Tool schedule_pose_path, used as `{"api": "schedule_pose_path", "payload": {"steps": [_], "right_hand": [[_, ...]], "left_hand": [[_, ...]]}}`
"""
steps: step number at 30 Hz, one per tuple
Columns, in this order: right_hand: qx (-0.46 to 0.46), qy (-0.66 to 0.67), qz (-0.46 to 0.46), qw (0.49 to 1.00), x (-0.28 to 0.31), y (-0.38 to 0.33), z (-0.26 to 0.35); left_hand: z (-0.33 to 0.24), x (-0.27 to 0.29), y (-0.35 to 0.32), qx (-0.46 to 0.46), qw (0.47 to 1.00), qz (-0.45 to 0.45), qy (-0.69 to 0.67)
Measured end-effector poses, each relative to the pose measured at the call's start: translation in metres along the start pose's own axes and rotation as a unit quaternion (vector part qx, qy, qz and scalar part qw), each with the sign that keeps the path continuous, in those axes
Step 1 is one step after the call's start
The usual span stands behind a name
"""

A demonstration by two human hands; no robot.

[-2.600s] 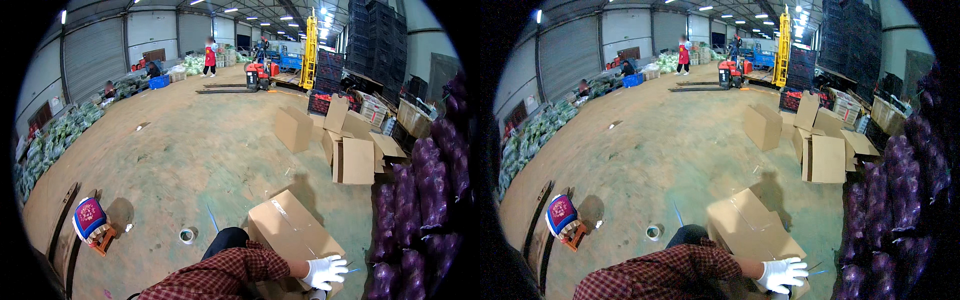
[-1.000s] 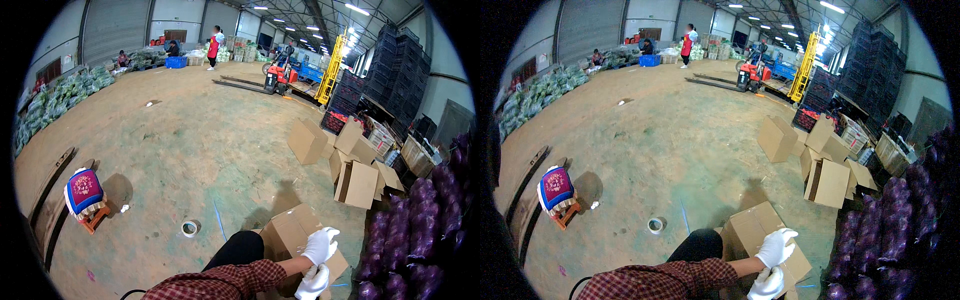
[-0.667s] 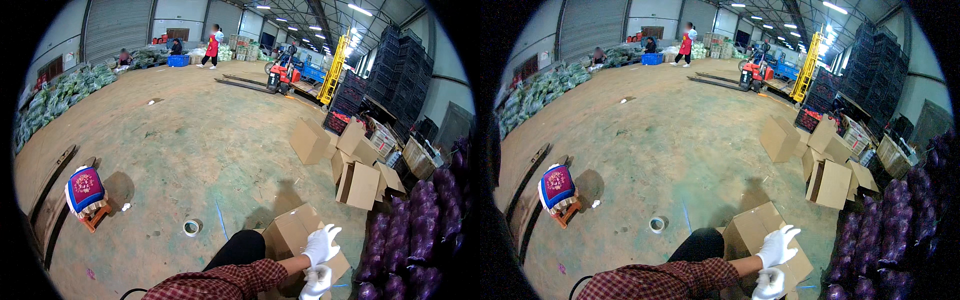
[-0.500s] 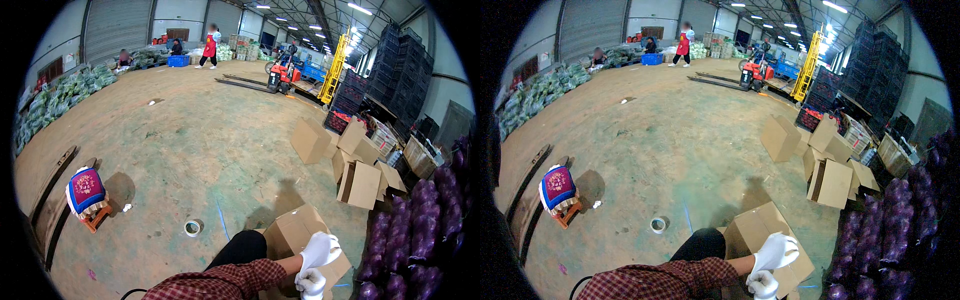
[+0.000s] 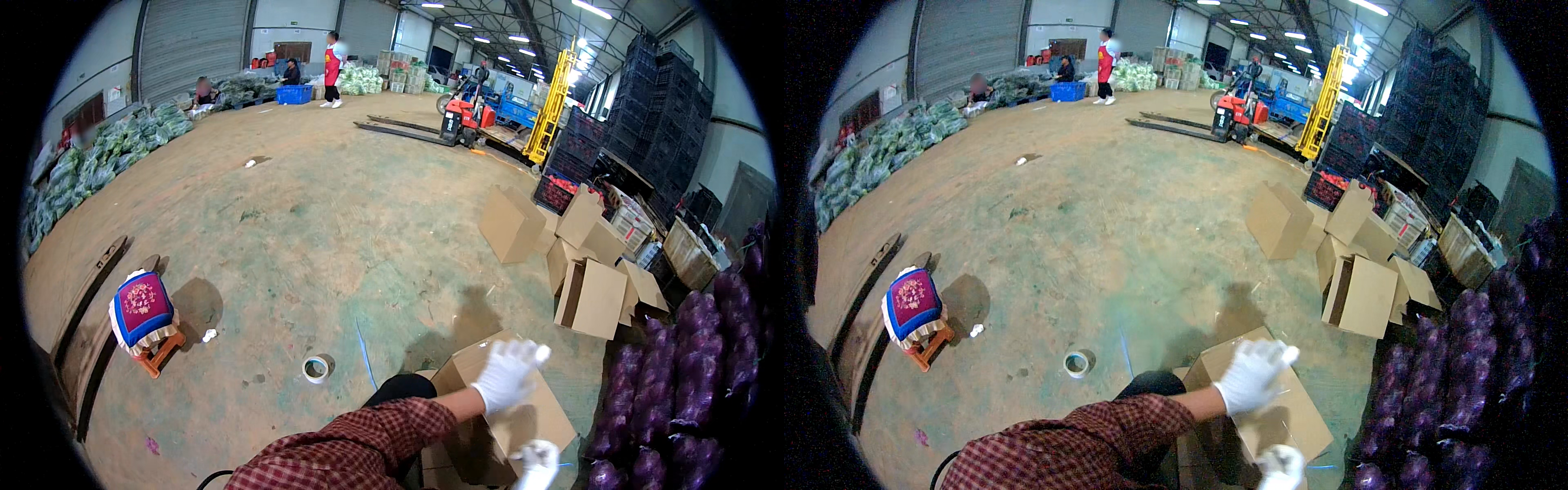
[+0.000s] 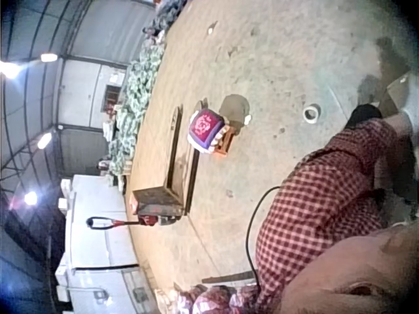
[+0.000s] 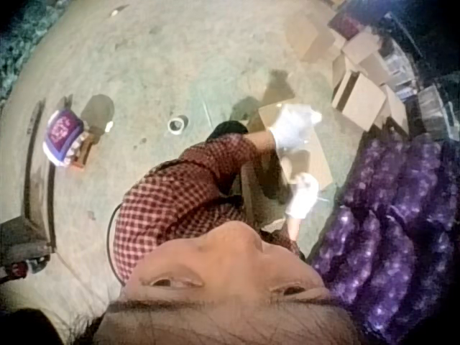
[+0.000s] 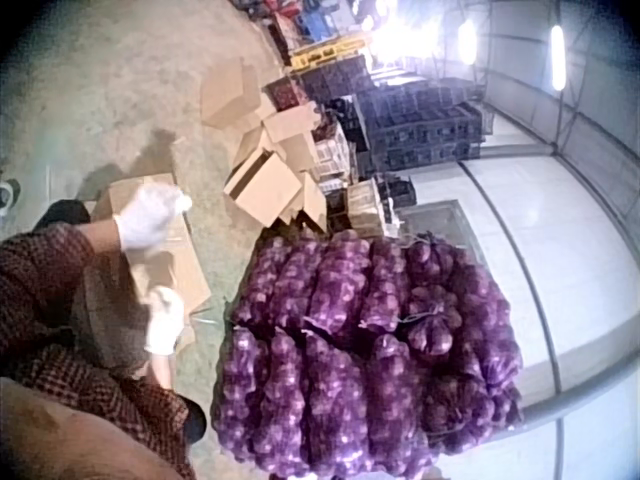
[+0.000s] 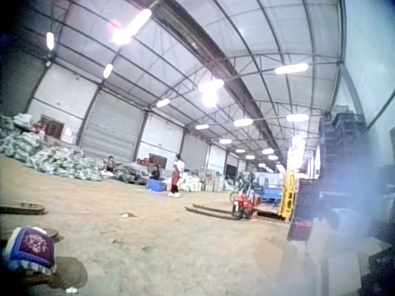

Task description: The person assembles cardboard boxes by hand and secures the bottoms using a tape dispenser.

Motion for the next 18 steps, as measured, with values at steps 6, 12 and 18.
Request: {"api": "schedule_pose_path", "payload": {"steps": [6, 12, 18], "right_hand": [[-0.214, 0.414, -0.194, 0.863, 0.071, -0.005, -0.147], [-0.382, 0.193, 0.048, 0.902, 0.017, -0.022, -0.151], [-0.332, 0.146, -0.026, 0.931, 0.011, -0.038, -0.122]], "left_hand": [[0.145, 0.03, -0.038, 0.362, 0.928, 0.072, -0.042], [0.178, -0.023, -0.047, 0.367, 0.874, 0.266, -0.177], [0.163, 0.003, -0.061, 0.424, 0.788, 0.243, -0.375]]}}
Point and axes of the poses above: each hand's wrist, its own y-axis towards the middle knuckle, its own x-axis out of the back of the hand, z = x × y, the point moved 6 cm from there along y, towards the middle knuckle, and after that the axes turned 13 degrees about -y, right-handed, at the moved point
